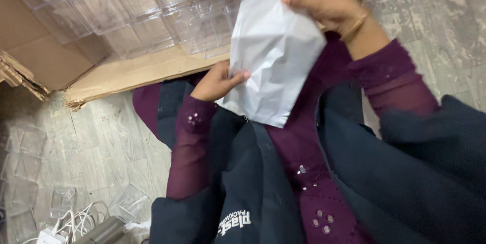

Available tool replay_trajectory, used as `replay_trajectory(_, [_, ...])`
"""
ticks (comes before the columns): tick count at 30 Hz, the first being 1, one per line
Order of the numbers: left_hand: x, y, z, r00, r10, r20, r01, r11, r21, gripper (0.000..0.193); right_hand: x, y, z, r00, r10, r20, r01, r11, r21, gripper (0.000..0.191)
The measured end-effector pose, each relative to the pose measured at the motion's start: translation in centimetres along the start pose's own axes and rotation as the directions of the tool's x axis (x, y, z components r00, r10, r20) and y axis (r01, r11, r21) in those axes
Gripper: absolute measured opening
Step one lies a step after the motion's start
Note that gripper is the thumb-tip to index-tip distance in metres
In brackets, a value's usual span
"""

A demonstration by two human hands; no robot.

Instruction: The person sits on the floor and packs clear plastic boxes into plastic bags, opening each bag and inserting a box, then places the filled bags into a large cardboard box alongside other stacked plastic boxes.

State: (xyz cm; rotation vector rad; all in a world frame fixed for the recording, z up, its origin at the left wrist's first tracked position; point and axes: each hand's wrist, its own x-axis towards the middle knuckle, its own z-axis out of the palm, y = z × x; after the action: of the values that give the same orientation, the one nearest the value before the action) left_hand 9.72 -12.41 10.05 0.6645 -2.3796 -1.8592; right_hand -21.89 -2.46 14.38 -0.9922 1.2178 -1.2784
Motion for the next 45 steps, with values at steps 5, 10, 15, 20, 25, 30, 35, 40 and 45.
replay_trajectory(5, [1.7, -1.9, -2.0, 0.995, 0.089, -0.039, -0.091, 0.995, -0.044, 0.039, 2.2, 5.0, 0.0, 0.998, -0.019, 0.062, 0.025, 0.995, -0.093, 0.015])
replay_trajectory(10, [6.6, -1.7, -3.4, 0.932, 0.177, -0.316, -0.256, 0.939, -0.231, 0.026, 3.2, 6.1, 1.9, 0.995, -0.029, 0.096, 0.048, 0.978, -0.205, 0.015])
replay_trajectory(15, [7.0, -1.2, -4.1, 0.89, 0.161, -0.426, -0.333, 0.868, -0.368, 0.026, 3.7, 5.6, 2.4, 0.987, -0.162, 0.021, 0.163, 0.973, -0.16, 0.012])
replay_trajectory(20, [7.8, -1.3, -2.9, 0.878, 0.125, -0.462, -0.374, 0.782, -0.499, 0.035, 4.1, 6.1, 3.9, 0.989, -0.148, -0.022, 0.143, 0.977, -0.159, 0.013])
replay_trajectory(25, [8.6, -2.7, -2.3, 0.843, 0.055, -0.535, -0.404, 0.721, -0.563, 0.038, 4.0, 6.3, 4.6, 0.979, -0.168, -0.12, 0.138, 0.965, -0.221, 0.011])
replay_trajectory(30, [10.1, -3.4, -1.3, 0.725, 0.041, -0.687, -0.472, 0.756, -0.453, 0.026, 3.4, 5.4, 4.7, 0.958, -0.259, -0.12, 0.194, 0.899, -0.393, 0.01])
replay_trajectory(35, [10.6, -3.1, -0.3, 0.739, 0.043, -0.672, -0.443, 0.782, -0.438, 0.029, 3.4, 4.9, 5.2, 0.887, -0.456, -0.067, 0.343, 0.751, -0.565, 0.017])
replay_trajectory(40, [10.3, -2.5, -0.4, 0.865, 0.103, -0.492, -0.409, 0.713, -0.569, 0.03, 3.4, 5.6, 4.0, 0.991, -0.105, -0.084, 0.123, 0.961, 0.247, 0.019])
replay_trajectory(45, [9.8, -2.9, -3.0, 0.903, 0.028, -0.428, -0.382, 0.506, -0.773, 0.025, 1.5, 6.3, 0.2, 0.985, -0.117, 0.123, 0.016, 0.785, 0.619, 0.022])
